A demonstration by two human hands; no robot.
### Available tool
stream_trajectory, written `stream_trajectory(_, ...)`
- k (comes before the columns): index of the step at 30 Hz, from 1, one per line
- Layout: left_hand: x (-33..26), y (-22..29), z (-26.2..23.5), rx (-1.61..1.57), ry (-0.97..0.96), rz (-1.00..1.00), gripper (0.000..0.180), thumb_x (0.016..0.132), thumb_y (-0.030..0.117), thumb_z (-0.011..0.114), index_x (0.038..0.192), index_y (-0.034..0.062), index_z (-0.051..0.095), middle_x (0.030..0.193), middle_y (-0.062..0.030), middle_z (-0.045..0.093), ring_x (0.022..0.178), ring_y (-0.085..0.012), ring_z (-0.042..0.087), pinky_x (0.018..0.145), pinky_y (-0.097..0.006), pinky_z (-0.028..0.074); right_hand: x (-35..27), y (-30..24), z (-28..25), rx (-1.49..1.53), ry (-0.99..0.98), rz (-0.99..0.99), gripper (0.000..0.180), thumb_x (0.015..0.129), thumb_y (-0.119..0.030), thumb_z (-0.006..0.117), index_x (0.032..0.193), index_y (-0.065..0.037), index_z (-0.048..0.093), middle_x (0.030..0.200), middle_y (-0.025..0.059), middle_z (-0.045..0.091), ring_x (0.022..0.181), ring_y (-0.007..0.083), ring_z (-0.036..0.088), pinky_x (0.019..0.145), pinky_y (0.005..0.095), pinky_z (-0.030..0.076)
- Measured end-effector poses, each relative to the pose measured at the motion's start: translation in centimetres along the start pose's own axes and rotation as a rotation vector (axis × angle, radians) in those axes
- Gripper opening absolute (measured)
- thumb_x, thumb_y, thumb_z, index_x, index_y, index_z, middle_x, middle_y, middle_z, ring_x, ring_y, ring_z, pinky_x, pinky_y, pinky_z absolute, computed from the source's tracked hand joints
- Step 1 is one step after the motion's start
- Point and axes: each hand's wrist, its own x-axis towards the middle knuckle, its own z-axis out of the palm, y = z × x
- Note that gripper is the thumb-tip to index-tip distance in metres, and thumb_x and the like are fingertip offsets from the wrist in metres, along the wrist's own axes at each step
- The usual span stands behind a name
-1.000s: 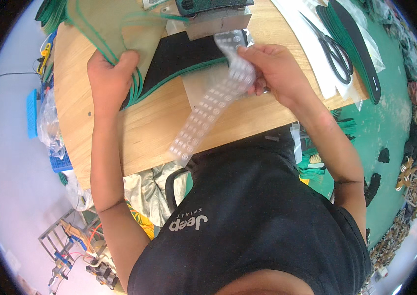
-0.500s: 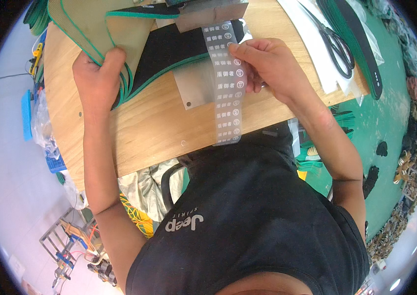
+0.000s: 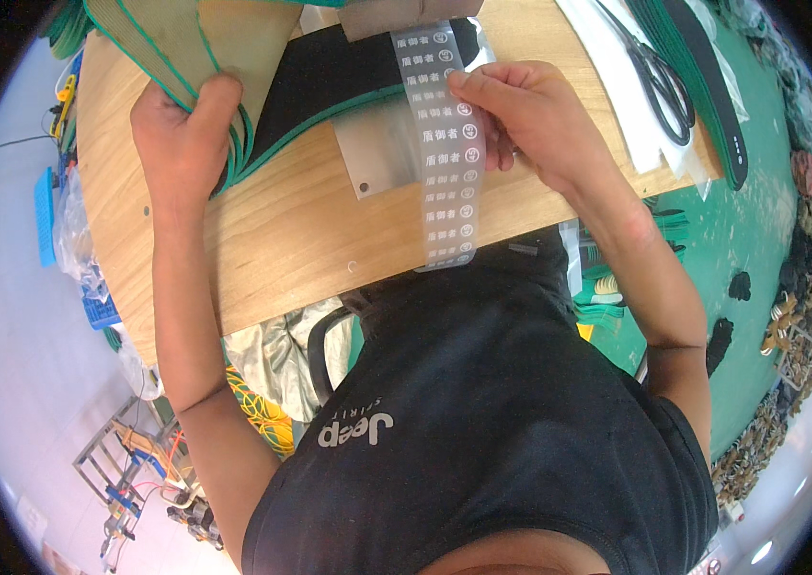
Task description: The person sticks round labels onto shoe insoles by hand and cuts the label sheet with scissors before securing a stack with a rubber band.
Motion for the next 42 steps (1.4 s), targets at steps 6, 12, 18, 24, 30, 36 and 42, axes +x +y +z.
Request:
stream_trajectory(6, 0.1, 0.1, 0.0, 0.05, 0.001, 0.018, 0.018, 0.074, 0.018, 0.063, 0.077, 0.0001, 0.062, 0.067, -0.0004, 0.059, 0.064, -0.0079, 0.051, 0.062, -0.025, 0.043, 0.1, 0.2, -0.1, -0.014, 0.015, -0.012, 0.03, 0.089, -0.027, 0.058, 0.075, -0.001, 0.064, 0.061, 0.0058, 0.062, 0.046, 0.0104, 0.055, 0.04, 0.0221, 0.041)
stream_trajectory(12, -0.2, 0.2, 0.3, 0.06, -0.105, 0.002, 0.018, 0.077, 0.018, 0.062, 0.078, -0.0002, 0.062, 0.065, -0.0012, 0.057, 0.065, -0.0086, 0.051, 0.062, -0.026, 0.043, 0.1, 0.0, 0.1, -0.024, 0.039, 0.024, 0.029, 0.088, -0.027, 0.058, 0.075, -0.002, 0.064, 0.061, 0.0046, 0.061, 0.046, 0.0095, 0.055, 0.041, 0.0218, 0.041)
stream_trajectory(18, -0.3, 1.1, 1.8, 0.182, -0.372, 0.307, 0.042, 0.07, 0.029, 0.077, 0.101, 0.0049, 0.061, 0.085, -0.0144, 0.063, 0.077, -0.0307, 0.061, 0.069, -0.036, 0.047, 0.0, 0.0, 0.4, -0.07, 0.07, 0.029, 0.029, 0.088, -0.028, 0.059, 0.076, -0.001, 0.064, 0.06, 0.0034, 0.061, 0.046, 0.0086, 0.054, 0.041, 0.0212, 0.039)
stream_trajectory(24, -0.5, 1.4, 1.7, 0.383, -0.395, 0.279, 0.053, 0.068, 0.022, 0.081, 0.111, 0.002, 0.058, 0.106, -0.0111, 0.063, 0.095, -0.0204, 0.058, 0.086, -0.033, 0.045, -0.3, 1.1, 0.4, -0.023, 0.051, -0.134, 0.027, 0.089, -0.025, 0.059, 0.078, -0.002, 0.064, 0.063, 0.0021, 0.061, 0.049, 0.0054, 0.051, 0.045, 0.0179, 0.037)
stream_trajectory(30, -0.4, 1.1, 1.6, 0.328, -0.344, 0.326, 0.055, 0.067, 0.019, 0.08, 0.114, 0.0023, 0.056, 0.109, -0.0123, 0.061, 0.097, -0.0209, 0.058, 0.086, -0.033, 0.045, -1.4, 1.8, -1.7, 0.282, 0.25, -0.206, 0.023, 0.09, -0.022, 0.057, 0.082, -0.001, 0.062, 0.066, 0.0024, 0.061, 0.049, 0.0048, 0.048, 0.044, 0.0187, 0.035)
stream_trajectory(36, 0.2, 1.6, -0.1, 0.122, -0.226, -0.061, 0.025, 0.073, 0.011, 0.063, 0.096, 0.0022, 0.063, 0.079, -0.0082, 0.063, 0.075, -0.0153, 0.059, 0.071, -0.028, 0.046, 0.4, 0.5, -1.4, 0.256, 0.141, -0.037, 0.023, 0.09, -0.022, 0.057, 0.08, -0.003, 0.062, 0.064, 0.0025, 0.061, 0.048, 0.0064, 0.049, 0.042, 0.0194, 0.035)
stream_trajectory(42, 0.6, 0.1, -0.5, -0.283, 0.086, -0.095, 0.019, 0.075, 0.008, 0.06, 0.089, -0.0044, 0.061, 0.082, -0.0039, 0.062, 0.073, -0.0119, 0.055, 0.068, -0.025, 0.044, 0.6, -0.8, -0.3, -0.006, -0.007, 0.068, 0.026, 0.089, -0.025, 0.058, 0.077, -0.003, 0.063, 0.06, 0.0036, 0.06, 0.044, 0.009, 0.051, 0.038, 0.0212, 0.035)
